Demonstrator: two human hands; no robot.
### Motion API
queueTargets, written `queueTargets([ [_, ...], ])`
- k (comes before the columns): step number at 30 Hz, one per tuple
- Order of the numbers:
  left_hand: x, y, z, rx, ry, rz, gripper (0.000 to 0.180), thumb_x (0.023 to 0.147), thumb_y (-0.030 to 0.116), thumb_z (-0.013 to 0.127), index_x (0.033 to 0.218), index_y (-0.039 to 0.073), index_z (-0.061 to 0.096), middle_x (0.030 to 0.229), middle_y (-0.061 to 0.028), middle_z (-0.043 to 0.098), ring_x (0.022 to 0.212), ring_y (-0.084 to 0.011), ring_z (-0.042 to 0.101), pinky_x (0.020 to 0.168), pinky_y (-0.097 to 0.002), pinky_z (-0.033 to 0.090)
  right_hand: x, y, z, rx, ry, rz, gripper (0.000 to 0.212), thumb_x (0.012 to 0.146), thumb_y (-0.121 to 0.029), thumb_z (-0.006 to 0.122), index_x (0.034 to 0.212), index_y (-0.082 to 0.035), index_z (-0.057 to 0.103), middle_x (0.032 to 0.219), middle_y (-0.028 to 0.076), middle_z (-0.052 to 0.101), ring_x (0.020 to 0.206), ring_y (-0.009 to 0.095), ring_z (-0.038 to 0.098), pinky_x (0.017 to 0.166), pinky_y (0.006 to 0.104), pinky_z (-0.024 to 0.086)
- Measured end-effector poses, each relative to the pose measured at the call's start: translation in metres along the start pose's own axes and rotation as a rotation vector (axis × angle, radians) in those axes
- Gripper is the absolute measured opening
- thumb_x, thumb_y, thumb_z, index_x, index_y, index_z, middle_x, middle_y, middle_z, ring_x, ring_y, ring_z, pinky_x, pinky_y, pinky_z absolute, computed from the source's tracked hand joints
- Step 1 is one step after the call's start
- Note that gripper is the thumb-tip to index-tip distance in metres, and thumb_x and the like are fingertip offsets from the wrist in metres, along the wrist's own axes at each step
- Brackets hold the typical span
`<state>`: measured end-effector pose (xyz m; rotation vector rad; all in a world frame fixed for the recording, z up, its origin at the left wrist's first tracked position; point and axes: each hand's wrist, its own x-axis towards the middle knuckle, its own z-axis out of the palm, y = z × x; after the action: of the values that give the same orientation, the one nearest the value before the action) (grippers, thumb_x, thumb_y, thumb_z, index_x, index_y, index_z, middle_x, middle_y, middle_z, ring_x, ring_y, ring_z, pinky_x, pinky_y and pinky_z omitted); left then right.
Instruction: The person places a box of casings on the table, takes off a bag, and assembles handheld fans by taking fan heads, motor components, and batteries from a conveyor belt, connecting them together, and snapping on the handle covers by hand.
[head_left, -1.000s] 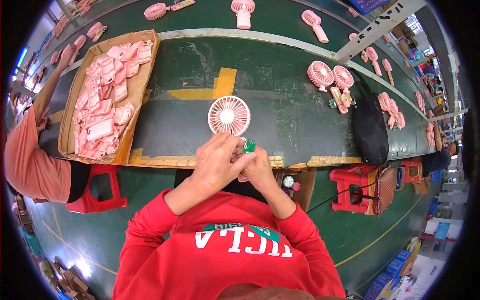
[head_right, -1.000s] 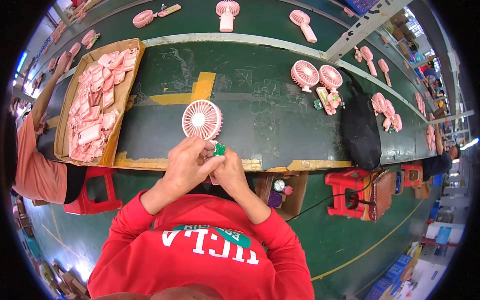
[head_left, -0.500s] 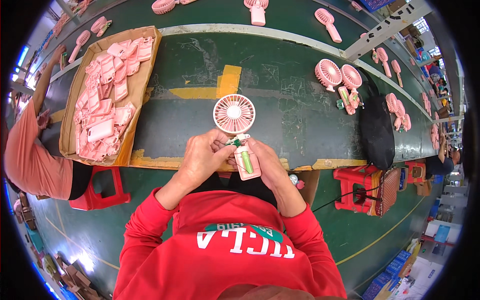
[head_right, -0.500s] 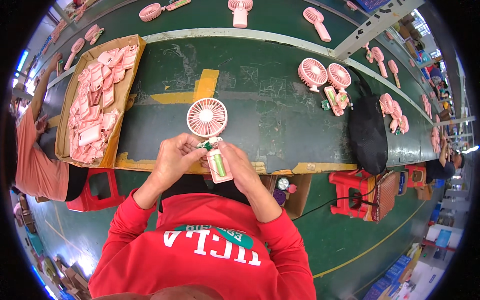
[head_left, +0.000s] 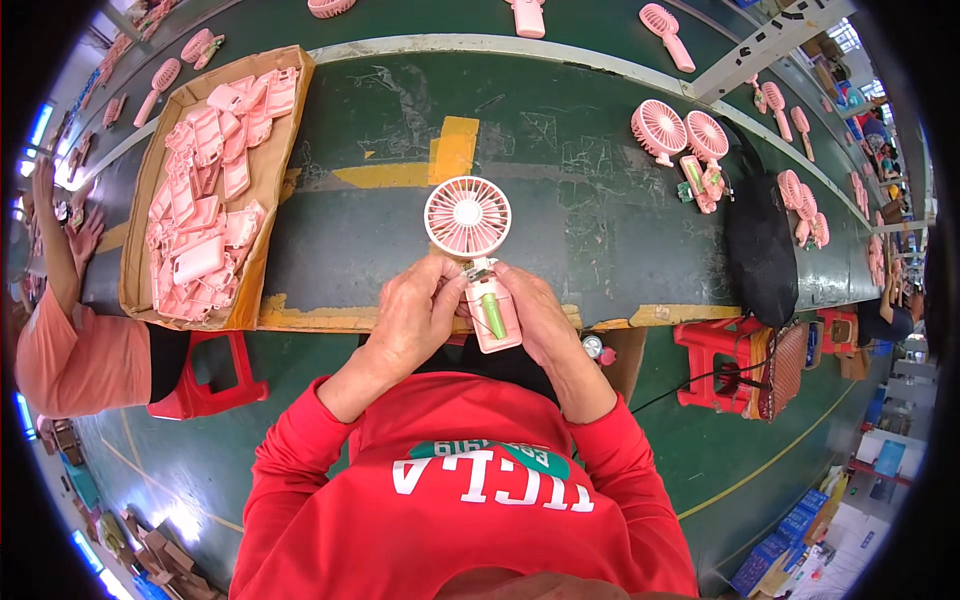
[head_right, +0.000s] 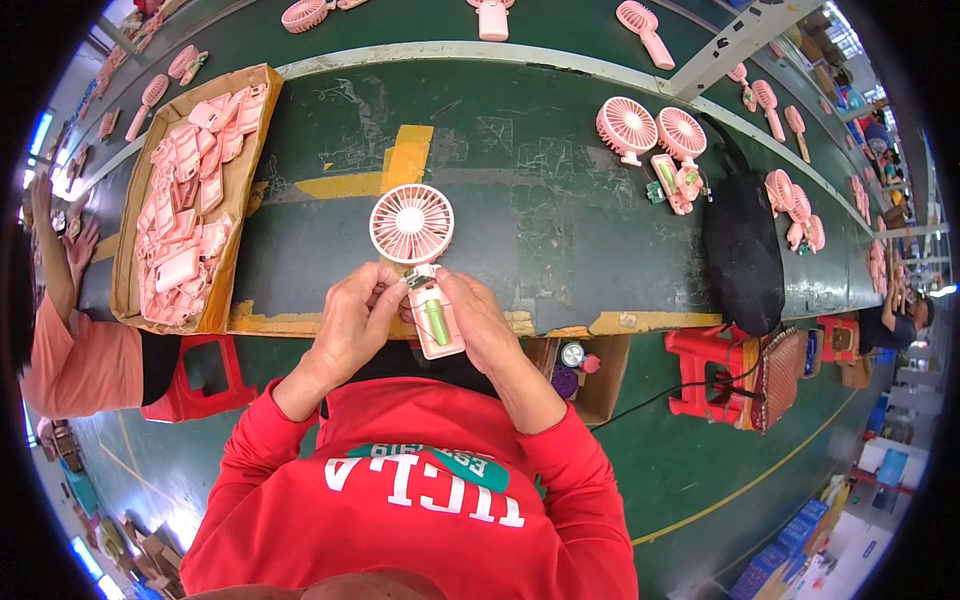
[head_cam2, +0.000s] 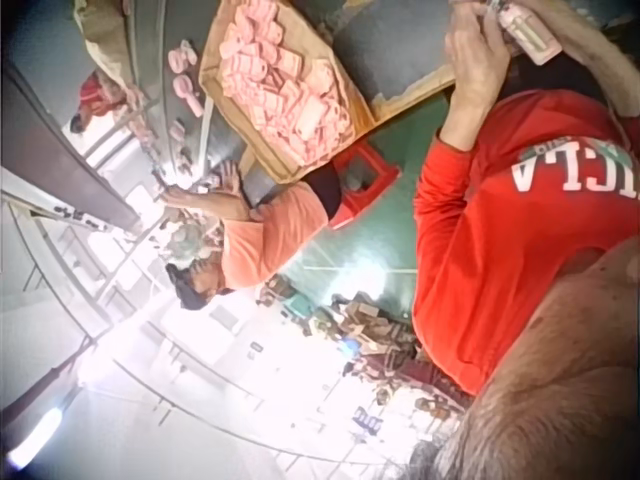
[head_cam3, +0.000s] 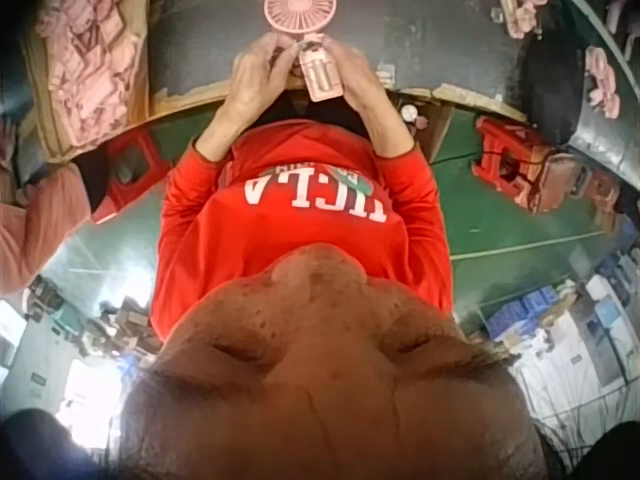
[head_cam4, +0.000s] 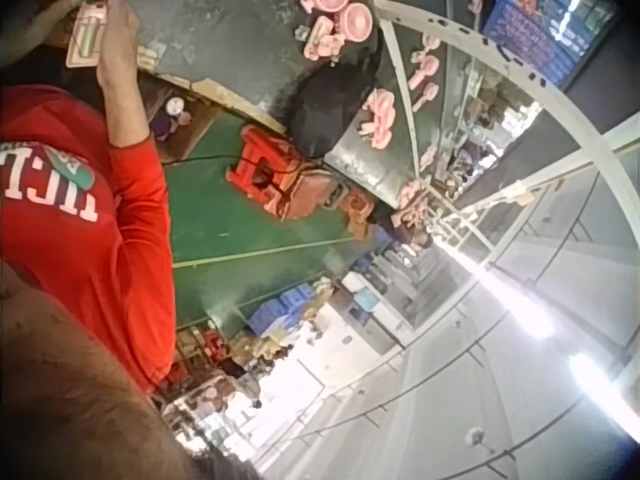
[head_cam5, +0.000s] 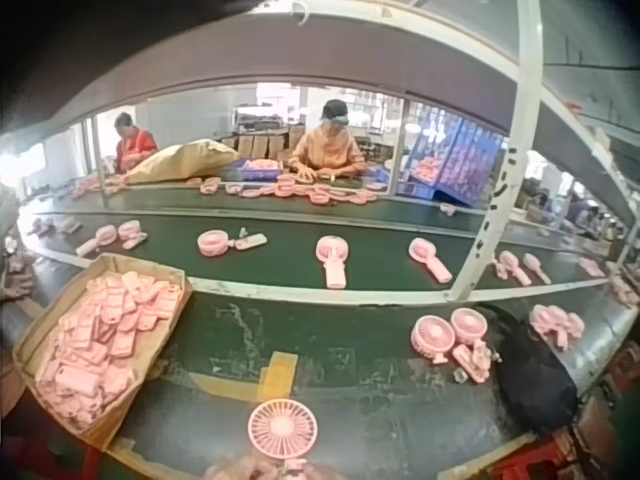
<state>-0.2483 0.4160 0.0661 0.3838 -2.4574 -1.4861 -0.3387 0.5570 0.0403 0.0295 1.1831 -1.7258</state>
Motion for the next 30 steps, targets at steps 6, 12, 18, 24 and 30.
queueTargets([
  [6, -0.0016, -0.0074, 0.0072, -0.010, 0.008, -0.026, 0.010, 0.084, 0.006, 0.058, 0.085, 0.000, 0.051, 0.077, -0.0179, 0.059, 0.071, -0.0367, 0.060, 0.061, -0.0412, 0.047, -0.0016, -0.0018, -0.0016, 0.003, -0.008, -0.007, 0.031, 0.095, -0.024, 0.044, 0.108, 0.002, 0.053, 0.093, 0.011, 0.063, 0.077, 0.016, 0.064, 0.067, 0.0275, 0.053],
  [12, -0.0003, -0.0057, 0.0088, 0.135, 0.039, 0.101, 0.006, 0.085, 0.000, 0.056, 0.085, -0.002, 0.051, 0.074, -0.0158, 0.057, 0.063, -0.0271, 0.062, 0.057, -0.0341, 0.048, -0.0018, 0.0017, -0.0013, 0.005, 0.009, -0.034, 0.031, 0.096, -0.022, 0.042, 0.110, 0.002, 0.053, 0.093, 0.006, 0.061, 0.081, 0.010, 0.060, 0.069, 0.0229, 0.049],
  [18, 0.0005, -0.0057, 0.0095, 0.228, 0.080, 0.240, 0.008, 0.081, -0.003, 0.057, 0.086, -0.001, 0.050, 0.078, -0.0169, 0.055, 0.069, -0.0320, 0.058, 0.060, -0.0369, 0.047, -0.0022, 0.0045, -0.0027, -0.043, 0.005, -0.047, 0.031, 0.096, -0.022, 0.042, 0.110, 0.003, 0.053, 0.093, 0.006, 0.060, 0.080, 0.009, 0.058, 0.068, 0.0224, 0.048],
  [24, 0.0020, -0.0040, 0.0079, 0.205, 0.059, 0.375, 0.023, 0.077, -0.009, 0.056, 0.099, -0.002, 0.058, 0.089, -0.0162, 0.060, 0.078, -0.0324, 0.061, 0.066, -0.0365, 0.050, -0.0035, 0.0046, -0.0025, -0.052, 0.012, -0.037, 0.032, 0.097, -0.023, 0.041, 0.112, 0.003, 0.052, 0.093, 0.006, 0.060, 0.079, 0.010, 0.058, 0.068, 0.0231, 0.048],
  [30, -0.0026, -0.0062, 0.0073, 0.343, -0.023, 0.444, 0.045, 0.064, -0.005, 0.063, 0.108, 0.000, 0.058, 0.092, -0.0113, 0.057, 0.085, -0.0301, 0.060, 0.066, -0.0379, 0.052, -0.0084, -0.0016, -0.0066, -0.025, -0.146, -0.027, 0.029, 0.096, -0.017, 0.043, 0.117, 0.002, 0.048, 0.101, 0.005, 0.059, 0.088, 0.009, 0.057, 0.074, 0.0227, 0.048],
])
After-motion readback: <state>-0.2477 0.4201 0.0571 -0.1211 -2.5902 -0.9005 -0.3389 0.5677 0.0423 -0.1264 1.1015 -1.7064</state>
